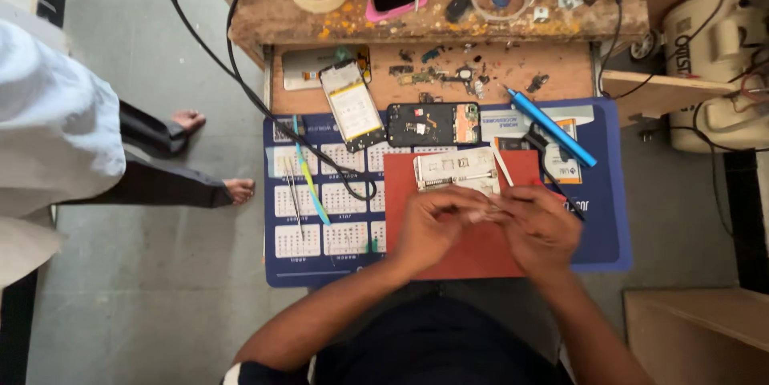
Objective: The person cleans a small mobile phone with a cloth, applies tape to its side, and tests it by pressing buttons. They then handle a circuit board, spray it with a liquid, and wipe it with a cloth.
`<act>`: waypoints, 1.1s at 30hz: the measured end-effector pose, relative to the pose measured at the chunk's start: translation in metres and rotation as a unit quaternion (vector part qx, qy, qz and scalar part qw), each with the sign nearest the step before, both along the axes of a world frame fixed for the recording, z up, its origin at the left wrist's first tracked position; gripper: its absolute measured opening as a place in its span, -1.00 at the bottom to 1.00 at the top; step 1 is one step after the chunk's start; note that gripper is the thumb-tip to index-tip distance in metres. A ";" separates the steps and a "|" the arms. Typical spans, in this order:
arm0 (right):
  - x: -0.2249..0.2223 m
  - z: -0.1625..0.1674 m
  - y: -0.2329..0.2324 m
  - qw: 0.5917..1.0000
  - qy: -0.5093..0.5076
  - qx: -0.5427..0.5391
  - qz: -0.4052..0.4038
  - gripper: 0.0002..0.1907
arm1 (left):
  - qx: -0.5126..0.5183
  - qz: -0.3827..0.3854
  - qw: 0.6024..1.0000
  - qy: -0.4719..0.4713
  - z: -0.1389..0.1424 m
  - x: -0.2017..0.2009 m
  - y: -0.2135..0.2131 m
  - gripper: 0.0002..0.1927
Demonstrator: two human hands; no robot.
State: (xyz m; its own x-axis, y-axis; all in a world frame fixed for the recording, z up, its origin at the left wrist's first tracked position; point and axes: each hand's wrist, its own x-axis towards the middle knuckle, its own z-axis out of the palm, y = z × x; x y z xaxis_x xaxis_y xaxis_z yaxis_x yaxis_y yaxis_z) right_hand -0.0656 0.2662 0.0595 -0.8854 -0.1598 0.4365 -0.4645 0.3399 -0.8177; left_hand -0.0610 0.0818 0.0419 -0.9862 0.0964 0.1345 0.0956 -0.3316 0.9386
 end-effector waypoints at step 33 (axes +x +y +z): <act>0.019 -0.016 0.227 0.870 -0.057 0.394 -0.289 -0.81 | -0.562 -0.004 0.818 0.118 -0.007 -0.019 -0.063 0.11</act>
